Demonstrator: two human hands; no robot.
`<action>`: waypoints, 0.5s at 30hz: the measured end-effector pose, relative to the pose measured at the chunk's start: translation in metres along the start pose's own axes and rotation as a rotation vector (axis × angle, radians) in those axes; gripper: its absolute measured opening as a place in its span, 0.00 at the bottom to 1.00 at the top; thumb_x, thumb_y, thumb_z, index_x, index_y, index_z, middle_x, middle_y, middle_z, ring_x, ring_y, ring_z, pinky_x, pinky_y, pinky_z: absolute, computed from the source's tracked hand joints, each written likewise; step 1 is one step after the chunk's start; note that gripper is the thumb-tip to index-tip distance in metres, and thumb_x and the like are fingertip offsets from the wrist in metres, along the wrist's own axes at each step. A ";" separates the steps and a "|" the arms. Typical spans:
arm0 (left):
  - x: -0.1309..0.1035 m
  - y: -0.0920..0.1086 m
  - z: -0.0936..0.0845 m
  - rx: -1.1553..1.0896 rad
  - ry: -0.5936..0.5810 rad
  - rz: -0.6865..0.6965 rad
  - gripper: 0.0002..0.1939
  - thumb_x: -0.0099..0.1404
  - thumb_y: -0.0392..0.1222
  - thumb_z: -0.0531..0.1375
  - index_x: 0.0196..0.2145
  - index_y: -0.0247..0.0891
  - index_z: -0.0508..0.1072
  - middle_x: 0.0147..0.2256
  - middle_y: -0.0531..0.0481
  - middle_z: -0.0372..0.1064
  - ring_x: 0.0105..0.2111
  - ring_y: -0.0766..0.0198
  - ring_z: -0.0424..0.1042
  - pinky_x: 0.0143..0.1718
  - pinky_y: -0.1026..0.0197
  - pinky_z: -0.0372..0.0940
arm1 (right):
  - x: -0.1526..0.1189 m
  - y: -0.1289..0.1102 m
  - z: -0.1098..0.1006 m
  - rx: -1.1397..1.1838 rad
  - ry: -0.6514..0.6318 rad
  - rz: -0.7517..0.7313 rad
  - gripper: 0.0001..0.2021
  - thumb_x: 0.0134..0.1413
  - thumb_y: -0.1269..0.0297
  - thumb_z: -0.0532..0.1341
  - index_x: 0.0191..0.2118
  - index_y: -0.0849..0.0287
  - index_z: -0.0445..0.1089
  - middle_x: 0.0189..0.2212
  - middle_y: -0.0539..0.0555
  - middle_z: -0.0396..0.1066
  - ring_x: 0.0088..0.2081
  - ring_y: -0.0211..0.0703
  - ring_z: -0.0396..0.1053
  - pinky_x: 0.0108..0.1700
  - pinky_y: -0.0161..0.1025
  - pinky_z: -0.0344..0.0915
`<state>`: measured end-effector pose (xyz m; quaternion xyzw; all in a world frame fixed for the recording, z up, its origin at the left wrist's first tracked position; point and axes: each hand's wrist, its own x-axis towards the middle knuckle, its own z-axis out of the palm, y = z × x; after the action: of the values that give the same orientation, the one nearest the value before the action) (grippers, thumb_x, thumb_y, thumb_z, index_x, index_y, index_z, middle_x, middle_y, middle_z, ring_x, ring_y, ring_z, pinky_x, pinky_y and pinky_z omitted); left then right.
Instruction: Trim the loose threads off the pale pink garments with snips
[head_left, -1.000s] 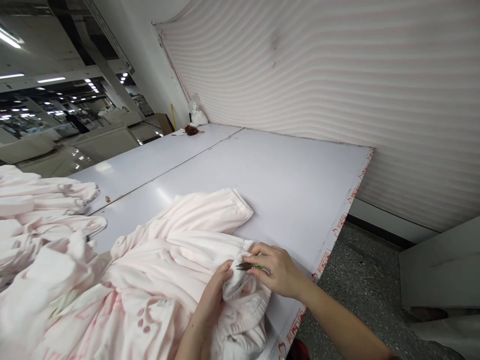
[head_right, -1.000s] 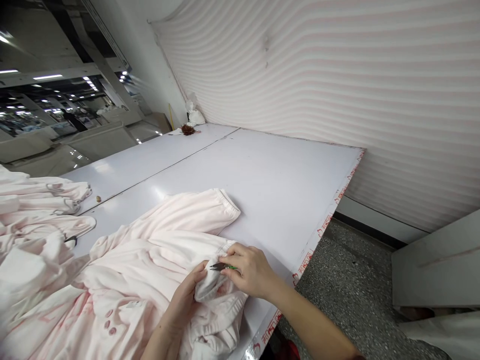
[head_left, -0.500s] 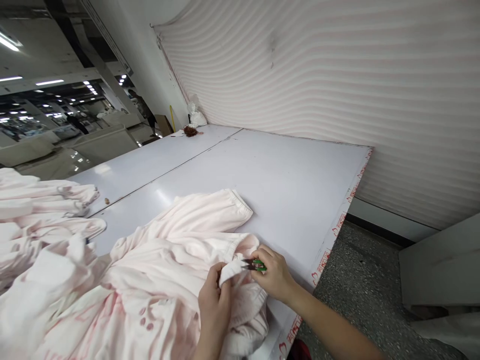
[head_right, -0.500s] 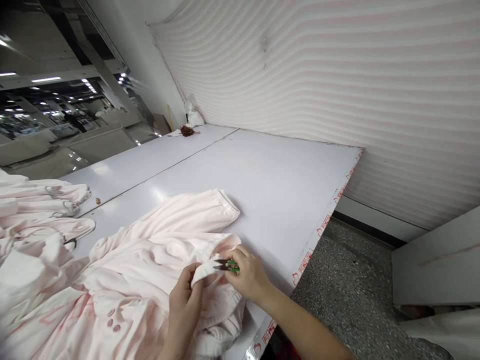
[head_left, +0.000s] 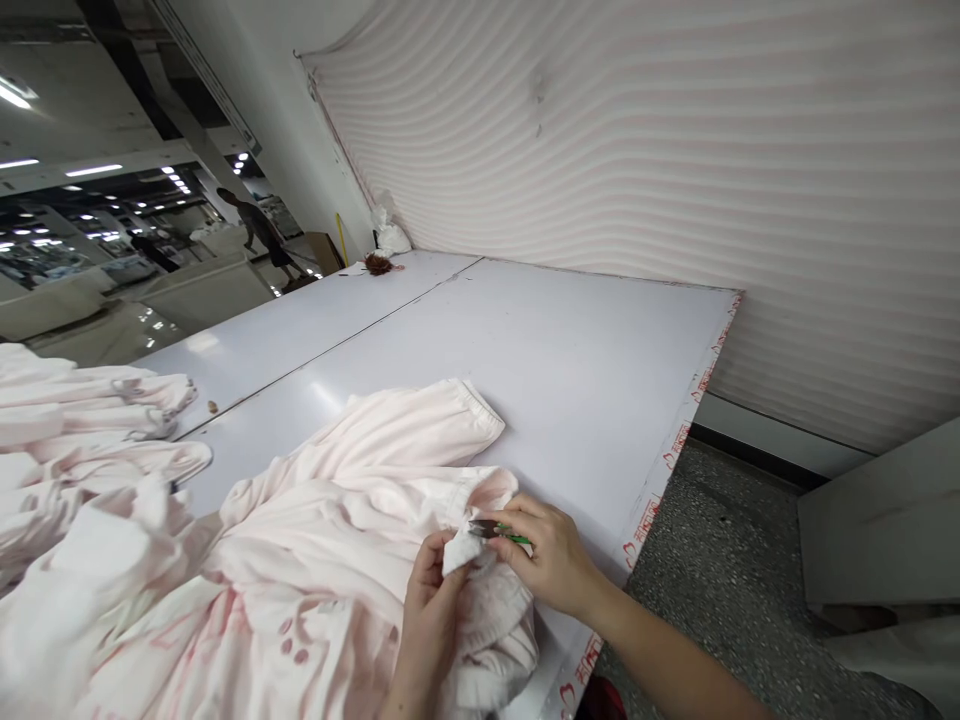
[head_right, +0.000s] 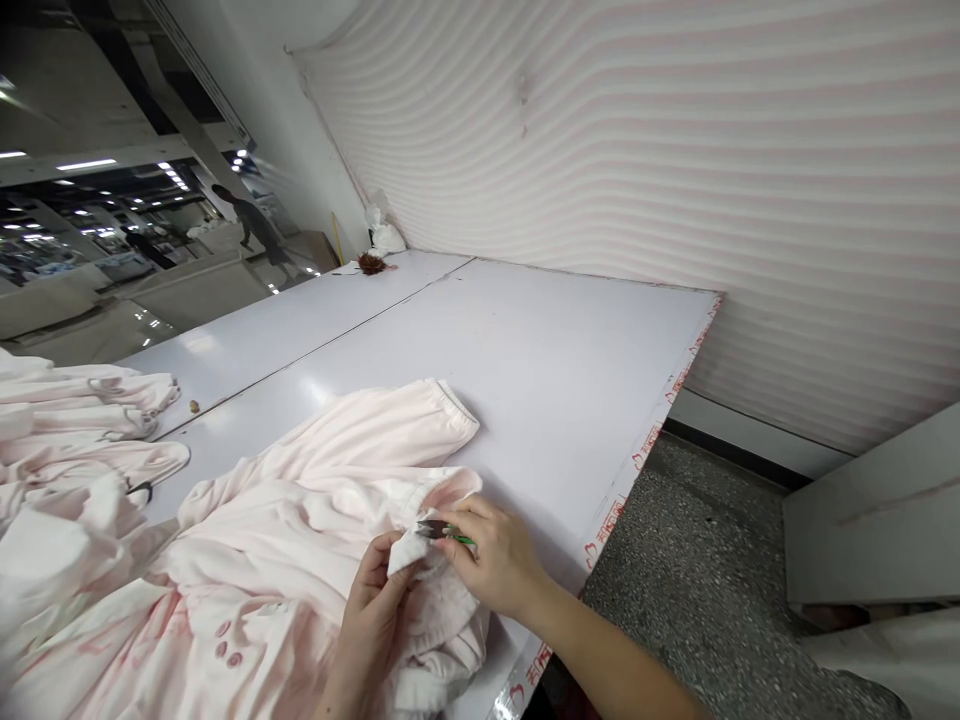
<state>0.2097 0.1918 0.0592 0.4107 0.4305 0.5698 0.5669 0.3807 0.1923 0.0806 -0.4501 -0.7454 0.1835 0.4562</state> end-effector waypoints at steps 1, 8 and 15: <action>0.000 0.001 -0.001 0.012 -0.005 -0.004 0.18 0.48 0.47 0.72 0.36 0.41 0.74 0.33 0.53 0.74 0.35 0.63 0.70 0.39 0.65 0.64 | 0.001 0.000 -0.001 0.014 -0.017 0.003 0.13 0.60 0.64 0.61 0.50 0.53 0.73 0.39 0.53 0.74 0.38 0.42 0.73 0.37 0.37 0.67; 0.004 0.001 -0.007 0.099 -0.043 -0.004 0.18 0.48 0.46 0.71 0.36 0.40 0.76 0.34 0.51 0.76 0.37 0.59 0.71 0.41 0.61 0.64 | 0.006 0.000 -0.011 -0.002 -0.033 -0.061 0.09 0.58 0.66 0.63 0.45 0.54 0.76 0.37 0.51 0.76 0.37 0.41 0.74 0.37 0.36 0.66; 0.005 0.001 -0.008 0.100 -0.044 -0.033 0.18 0.45 0.46 0.72 0.35 0.38 0.78 0.33 0.49 0.76 0.36 0.57 0.73 0.40 0.60 0.66 | 0.007 0.004 -0.008 0.059 -0.050 -0.028 0.08 0.59 0.64 0.62 0.42 0.53 0.77 0.36 0.51 0.76 0.36 0.40 0.74 0.38 0.35 0.68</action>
<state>0.2015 0.1966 0.0576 0.4436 0.4527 0.5291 0.5642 0.3881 0.1991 0.0858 -0.4212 -0.7570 0.2103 0.4532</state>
